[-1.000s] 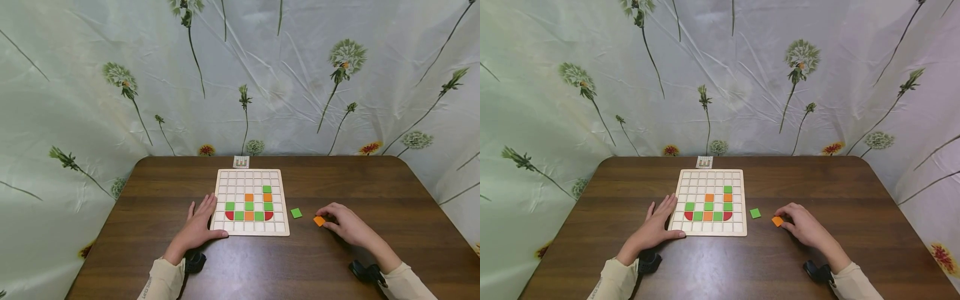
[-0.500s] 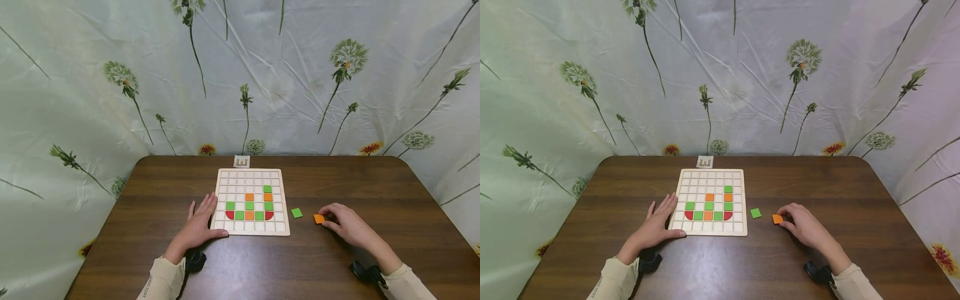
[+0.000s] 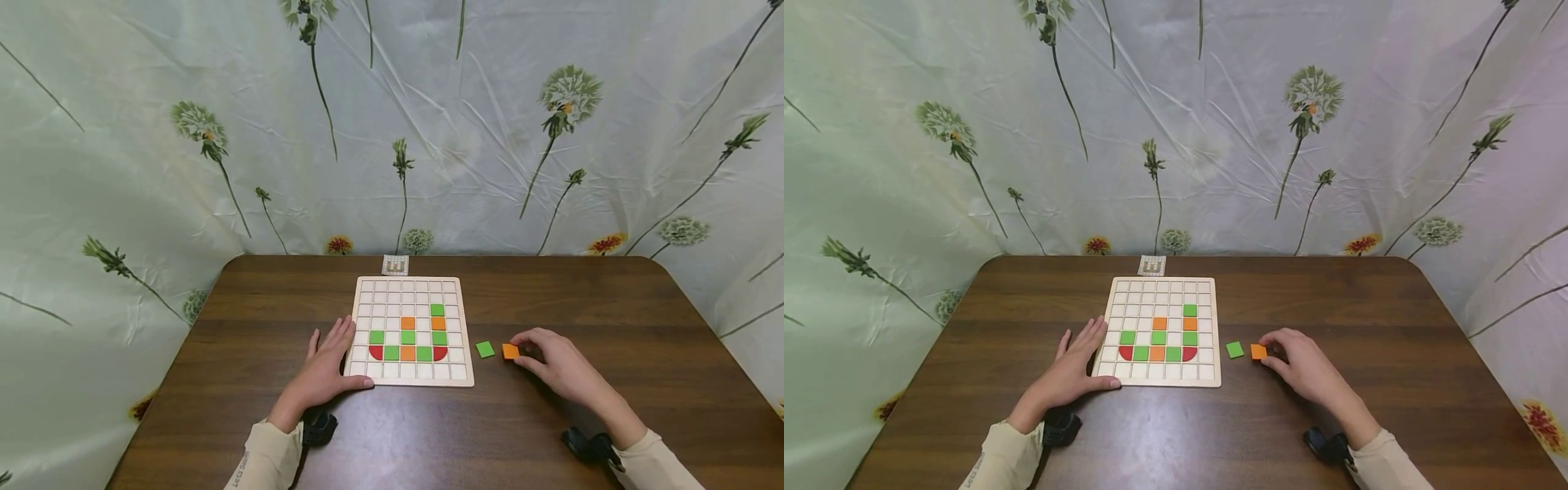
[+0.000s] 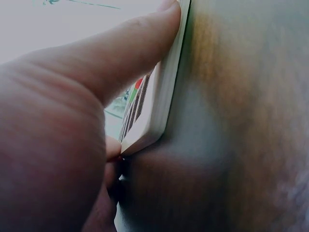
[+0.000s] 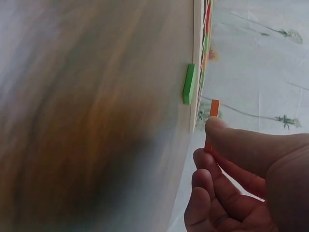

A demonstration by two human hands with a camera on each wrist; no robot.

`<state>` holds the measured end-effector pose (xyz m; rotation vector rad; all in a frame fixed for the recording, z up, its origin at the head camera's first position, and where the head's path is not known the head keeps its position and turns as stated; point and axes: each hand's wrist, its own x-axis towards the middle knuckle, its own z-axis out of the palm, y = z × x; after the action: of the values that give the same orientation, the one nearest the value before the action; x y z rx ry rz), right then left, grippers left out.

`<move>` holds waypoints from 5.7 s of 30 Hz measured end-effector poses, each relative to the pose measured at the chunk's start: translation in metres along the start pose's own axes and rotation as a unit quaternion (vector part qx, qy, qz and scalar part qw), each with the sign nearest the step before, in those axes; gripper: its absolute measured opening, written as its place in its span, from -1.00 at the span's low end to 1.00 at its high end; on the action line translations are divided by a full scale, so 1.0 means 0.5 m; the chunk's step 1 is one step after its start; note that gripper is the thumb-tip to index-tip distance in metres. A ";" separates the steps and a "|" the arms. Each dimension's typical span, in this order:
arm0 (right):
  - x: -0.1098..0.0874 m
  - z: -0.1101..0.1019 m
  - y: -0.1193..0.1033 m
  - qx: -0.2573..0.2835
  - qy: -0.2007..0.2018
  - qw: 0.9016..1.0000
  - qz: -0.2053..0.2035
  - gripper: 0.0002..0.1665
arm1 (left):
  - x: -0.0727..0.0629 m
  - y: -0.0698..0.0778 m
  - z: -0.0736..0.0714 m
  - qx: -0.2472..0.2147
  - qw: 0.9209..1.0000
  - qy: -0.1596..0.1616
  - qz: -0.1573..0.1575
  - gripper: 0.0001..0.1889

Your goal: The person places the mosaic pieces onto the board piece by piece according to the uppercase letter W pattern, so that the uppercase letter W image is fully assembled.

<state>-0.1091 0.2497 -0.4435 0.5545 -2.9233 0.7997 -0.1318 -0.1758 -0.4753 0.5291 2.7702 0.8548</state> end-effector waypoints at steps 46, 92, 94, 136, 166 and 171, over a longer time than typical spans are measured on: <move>0.131 0.102 -0.166 0.121 -0.012 0.993 -0.006 -0.77 | -0.001 0.002 -0.001 0.000 1.000 0.000 -0.002 0.24; 0.299 0.196 -0.271 0.117 -0.052 0.992 -0.003 -0.72 | -0.001 0.001 -0.007 0.006 1.000 -0.008 0.009 0.22; 0.302 0.198 -0.273 0.112 -0.051 0.992 -0.004 -0.73 | -0.001 0.000 -0.007 0.005 1.000 -0.006 0.012 0.22; 0.303 0.202 -0.272 0.070 -0.051 0.996 -0.033 -0.81 | -0.003 -0.001 -0.006 0.001 1.000 -0.010 0.012 0.22; 0.130 0.048 -0.116 0.079 0.010 0.997 0.001 -0.71 | -0.002 -0.001 -0.005 0.007 1.000 -0.001 0.006 0.23; 0.102 0.043 -0.088 0.093 0.010 0.995 0.023 -0.70 | -0.002 0.000 -0.005 0.007 1.000 -0.003 0.003 0.23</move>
<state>-0.1403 0.1870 -0.4332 0.4892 -2.8710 1.0845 -0.1315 -0.1774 -0.4732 0.5406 2.7730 0.8335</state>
